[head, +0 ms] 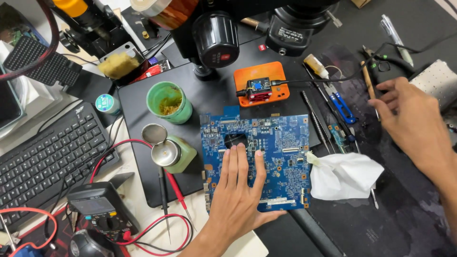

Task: Cleaning, inspecting, and testing a laptop motherboard using a multimeter, heat gun, and cleaning supplies.

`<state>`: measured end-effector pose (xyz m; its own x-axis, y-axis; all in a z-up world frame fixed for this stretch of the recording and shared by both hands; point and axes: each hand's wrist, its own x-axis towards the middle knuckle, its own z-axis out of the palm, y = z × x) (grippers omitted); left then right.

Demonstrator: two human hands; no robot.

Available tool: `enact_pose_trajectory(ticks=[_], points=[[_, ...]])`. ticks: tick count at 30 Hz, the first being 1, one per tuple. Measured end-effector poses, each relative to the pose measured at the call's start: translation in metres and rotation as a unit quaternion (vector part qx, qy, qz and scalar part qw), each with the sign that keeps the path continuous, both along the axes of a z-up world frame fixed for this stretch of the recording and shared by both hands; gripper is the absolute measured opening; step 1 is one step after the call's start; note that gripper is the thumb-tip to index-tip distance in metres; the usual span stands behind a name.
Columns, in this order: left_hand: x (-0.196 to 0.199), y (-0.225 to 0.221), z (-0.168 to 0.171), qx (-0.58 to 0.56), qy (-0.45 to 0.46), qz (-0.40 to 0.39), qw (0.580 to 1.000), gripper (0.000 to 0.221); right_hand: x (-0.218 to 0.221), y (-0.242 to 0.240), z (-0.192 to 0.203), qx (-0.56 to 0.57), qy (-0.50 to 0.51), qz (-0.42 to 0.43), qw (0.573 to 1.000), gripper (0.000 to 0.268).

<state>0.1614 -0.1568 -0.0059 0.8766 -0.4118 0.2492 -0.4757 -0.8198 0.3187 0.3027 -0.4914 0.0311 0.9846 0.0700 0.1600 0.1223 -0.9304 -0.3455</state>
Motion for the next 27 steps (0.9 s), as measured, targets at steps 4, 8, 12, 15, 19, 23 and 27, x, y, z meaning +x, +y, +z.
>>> enact_pose_trajectory(ticks=[4, 8, 12, 15, 19, 23, 27], points=[[-0.004, -0.001, -0.006, 0.001, -0.002, 0.011, 1.000, 0.125, 0.009, -0.015, -0.021, 0.014, 0.011, -0.005, 1.000, 0.036], [-0.005, -0.001, -0.009, 0.001, 0.000, 0.014, 1.000, 0.128, 0.016, -0.059, -0.060, 0.057, 0.012, -0.015, 0.998, 0.041], [-0.006, 0.001, -0.011, 0.012, 0.002, 0.009, 1.000, 0.126, -0.002, -0.043, -0.042, 0.067, -0.021, 0.007, 0.998, 0.024], [-0.007, 0.001, -0.011, 0.024, 0.001, 0.006, 1.000, 0.123, -0.031, 0.036, 0.020, 0.148, -0.005, 0.057, 0.987, 0.024], [-0.007, 0.000, -0.013, 0.026, -0.004, 0.007, 1.000, 0.122, -0.034, 0.102, 0.039, 0.287, 0.017, 0.125, 0.949, 0.025], [-0.007, 0.001, -0.013, 0.027, 0.000, 0.008, 1.000, 0.119, -0.026, 0.123, 0.032, 0.265, 0.012, 0.222, 0.938, 0.022], [-0.006, 0.001, -0.014, 0.029, 0.005, 0.005, 1.000, 0.116, -0.022, 0.134, 0.028, 0.213, 0.006, 0.266, 0.940, 0.023]])
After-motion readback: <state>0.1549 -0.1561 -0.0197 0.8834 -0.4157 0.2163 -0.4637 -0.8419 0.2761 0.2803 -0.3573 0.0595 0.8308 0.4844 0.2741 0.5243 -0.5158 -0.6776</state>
